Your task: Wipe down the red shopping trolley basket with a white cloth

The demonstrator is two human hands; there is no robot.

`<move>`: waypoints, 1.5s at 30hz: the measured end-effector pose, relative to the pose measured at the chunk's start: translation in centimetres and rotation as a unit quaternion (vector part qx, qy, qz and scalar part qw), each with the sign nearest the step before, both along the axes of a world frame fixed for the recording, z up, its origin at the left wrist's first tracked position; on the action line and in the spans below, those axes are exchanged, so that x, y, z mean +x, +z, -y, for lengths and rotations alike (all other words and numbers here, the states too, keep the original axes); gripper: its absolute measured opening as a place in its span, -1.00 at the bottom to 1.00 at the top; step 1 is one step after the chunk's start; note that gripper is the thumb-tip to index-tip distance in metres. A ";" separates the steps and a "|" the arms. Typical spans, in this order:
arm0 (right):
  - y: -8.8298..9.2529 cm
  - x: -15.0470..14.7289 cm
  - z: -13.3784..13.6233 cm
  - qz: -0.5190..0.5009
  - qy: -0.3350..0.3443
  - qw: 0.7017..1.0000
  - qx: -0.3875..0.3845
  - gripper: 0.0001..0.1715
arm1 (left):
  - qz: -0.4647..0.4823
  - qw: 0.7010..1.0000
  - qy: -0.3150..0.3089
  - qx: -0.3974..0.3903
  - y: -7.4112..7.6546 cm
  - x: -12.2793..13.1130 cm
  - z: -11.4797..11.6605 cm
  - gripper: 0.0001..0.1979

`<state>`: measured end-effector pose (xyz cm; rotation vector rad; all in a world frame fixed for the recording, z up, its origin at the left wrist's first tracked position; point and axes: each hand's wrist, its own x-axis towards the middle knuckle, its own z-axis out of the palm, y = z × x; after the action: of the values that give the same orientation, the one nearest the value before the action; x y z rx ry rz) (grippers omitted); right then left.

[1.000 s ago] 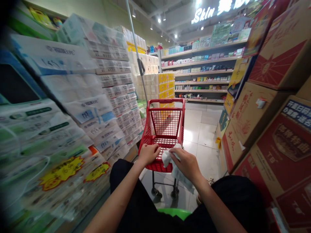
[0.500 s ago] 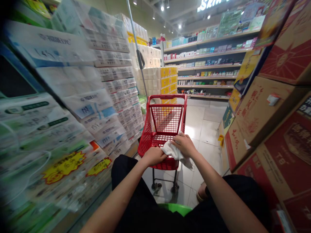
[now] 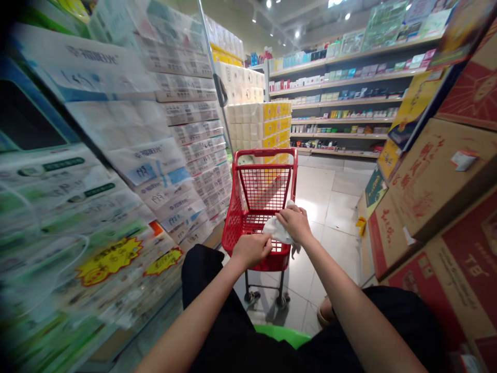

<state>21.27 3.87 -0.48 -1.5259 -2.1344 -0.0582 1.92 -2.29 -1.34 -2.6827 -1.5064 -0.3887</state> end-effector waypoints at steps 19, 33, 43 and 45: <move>-0.4 2.6 3.3 -0.009 0.002 0.997 0.071 -0.73 | -0.018 0.997 -0.066 -0.018 0.6 2.8 1.4 -0.55; -4.3 -0.2 12.3 -0.024 0.042 0.994 0.098 -0.65 | 0.043 0.997 -0.044 0.050 0.7 1.9 1.5 -0.56; -0.6 2.3 7.5 0.116 0.236 0.965 0.025 -0.64 | 0.020 0.999 -0.045 0.013 0.0 1.7 1.9 -0.42; 0.2 2.3 6.3 0.121 0.240 0.963 -0.022 -0.59 | 0.024 0.999 -0.041 -0.003 0.0 1.8 1.9 -0.42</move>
<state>23.60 -2.45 -0.23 -1.0264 -2.6620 -0.0279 3.73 -4.21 -1.39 -2.7657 -1.4128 -0.4555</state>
